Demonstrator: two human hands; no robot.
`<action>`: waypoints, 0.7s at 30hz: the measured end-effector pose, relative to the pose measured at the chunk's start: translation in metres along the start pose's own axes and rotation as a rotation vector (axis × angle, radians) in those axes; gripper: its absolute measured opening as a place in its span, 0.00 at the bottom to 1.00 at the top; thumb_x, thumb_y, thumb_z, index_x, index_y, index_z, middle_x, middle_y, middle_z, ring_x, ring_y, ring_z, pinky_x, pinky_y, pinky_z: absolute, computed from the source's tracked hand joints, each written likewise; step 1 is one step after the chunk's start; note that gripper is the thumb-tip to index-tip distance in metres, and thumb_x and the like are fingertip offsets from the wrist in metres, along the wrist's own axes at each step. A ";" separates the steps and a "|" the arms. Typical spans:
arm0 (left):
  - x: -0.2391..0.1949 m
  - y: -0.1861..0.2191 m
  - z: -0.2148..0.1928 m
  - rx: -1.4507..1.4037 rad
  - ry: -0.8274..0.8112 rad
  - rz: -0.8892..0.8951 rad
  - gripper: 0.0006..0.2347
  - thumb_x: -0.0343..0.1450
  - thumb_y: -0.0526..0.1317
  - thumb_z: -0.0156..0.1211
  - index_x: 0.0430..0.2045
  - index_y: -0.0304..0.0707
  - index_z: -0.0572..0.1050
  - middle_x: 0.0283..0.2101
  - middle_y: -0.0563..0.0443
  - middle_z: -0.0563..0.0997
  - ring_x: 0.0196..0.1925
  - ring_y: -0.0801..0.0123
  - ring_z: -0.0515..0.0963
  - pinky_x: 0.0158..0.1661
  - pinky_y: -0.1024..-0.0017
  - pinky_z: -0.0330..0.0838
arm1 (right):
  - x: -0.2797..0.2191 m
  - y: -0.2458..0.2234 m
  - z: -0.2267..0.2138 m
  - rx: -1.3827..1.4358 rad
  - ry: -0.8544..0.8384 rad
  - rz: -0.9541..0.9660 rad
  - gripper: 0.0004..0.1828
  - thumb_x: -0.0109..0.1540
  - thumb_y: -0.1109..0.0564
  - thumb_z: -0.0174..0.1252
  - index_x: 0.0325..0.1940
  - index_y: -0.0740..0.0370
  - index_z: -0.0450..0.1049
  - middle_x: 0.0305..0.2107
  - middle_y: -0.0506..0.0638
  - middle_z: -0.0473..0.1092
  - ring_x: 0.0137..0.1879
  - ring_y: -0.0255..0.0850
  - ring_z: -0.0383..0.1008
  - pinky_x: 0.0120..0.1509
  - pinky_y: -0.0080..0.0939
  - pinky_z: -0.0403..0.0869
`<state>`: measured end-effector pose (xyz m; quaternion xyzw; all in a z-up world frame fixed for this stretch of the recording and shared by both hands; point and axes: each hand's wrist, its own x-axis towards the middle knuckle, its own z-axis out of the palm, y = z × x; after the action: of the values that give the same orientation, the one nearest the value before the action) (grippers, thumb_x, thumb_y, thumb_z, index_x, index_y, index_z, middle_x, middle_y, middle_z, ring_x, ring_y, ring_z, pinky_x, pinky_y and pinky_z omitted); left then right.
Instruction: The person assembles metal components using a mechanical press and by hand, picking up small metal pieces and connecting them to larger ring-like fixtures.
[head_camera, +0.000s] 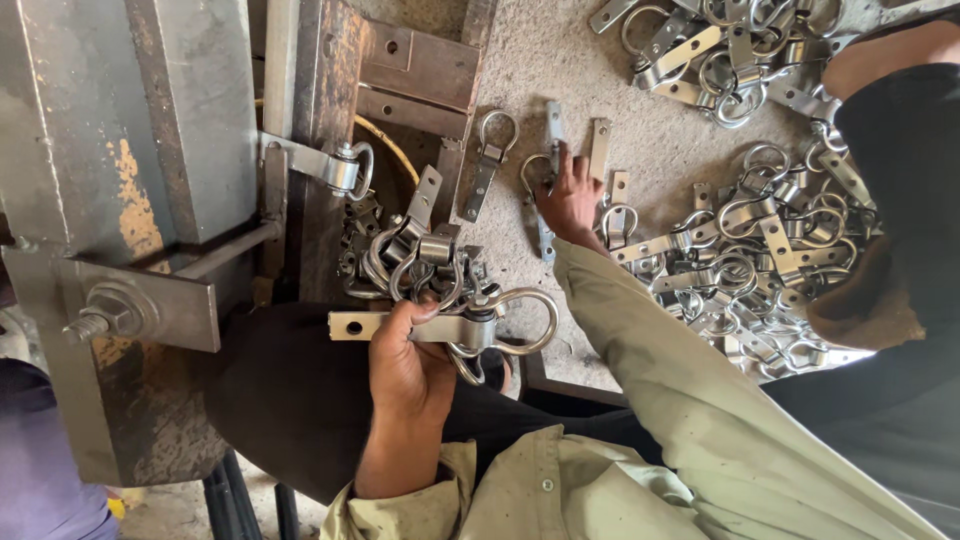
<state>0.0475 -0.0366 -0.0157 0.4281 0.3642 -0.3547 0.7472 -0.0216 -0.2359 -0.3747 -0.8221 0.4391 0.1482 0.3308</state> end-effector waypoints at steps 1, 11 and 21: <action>0.001 0.000 -0.001 -0.004 -0.003 -0.007 0.04 0.67 0.33 0.56 0.31 0.35 0.75 0.37 0.50 0.81 0.41 0.64 0.81 0.44 0.63 0.76 | -0.005 -0.003 0.003 0.006 0.032 -0.058 0.51 0.65 0.33 0.58 0.84 0.49 0.43 0.60 0.60 0.61 0.63 0.52 0.66 0.74 0.71 0.59; 0.008 -0.001 -0.006 0.029 0.026 0.024 0.12 0.65 0.32 0.54 0.41 0.33 0.74 0.38 0.48 0.80 0.43 0.62 0.81 0.48 0.63 0.76 | 0.002 -0.031 0.018 0.010 0.212 -0.244 0.47 0.59 0.42 0.67 0.75 0.59 0.53 0.59 0.69 0.61 0.61 0.64 0.67 0.58 0.64 0.72; 0.008 0.001 -0.002 0.068 0.153 0.026 0.11 0.66 0.30 0.54 0.41 0.36 0.74 0.38 0.52 0.80 0.42 0.66 0.81 0.47 0.63 0.77 | 0.160 0.157 -0.155 -0.036 0.476 0.374 0.54 0.60 0.35 0.69 0.77 0.53 0.45 0.71 0.66 0.49 0.72 0.66 0.53 0.66 0.79 0.57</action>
<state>0.0518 -0.0367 -0.0228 0.4839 0.4023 -0.3232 0.7068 -0.0668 -0.5020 -0.4113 -0.7443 0.6454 0.0175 0.1707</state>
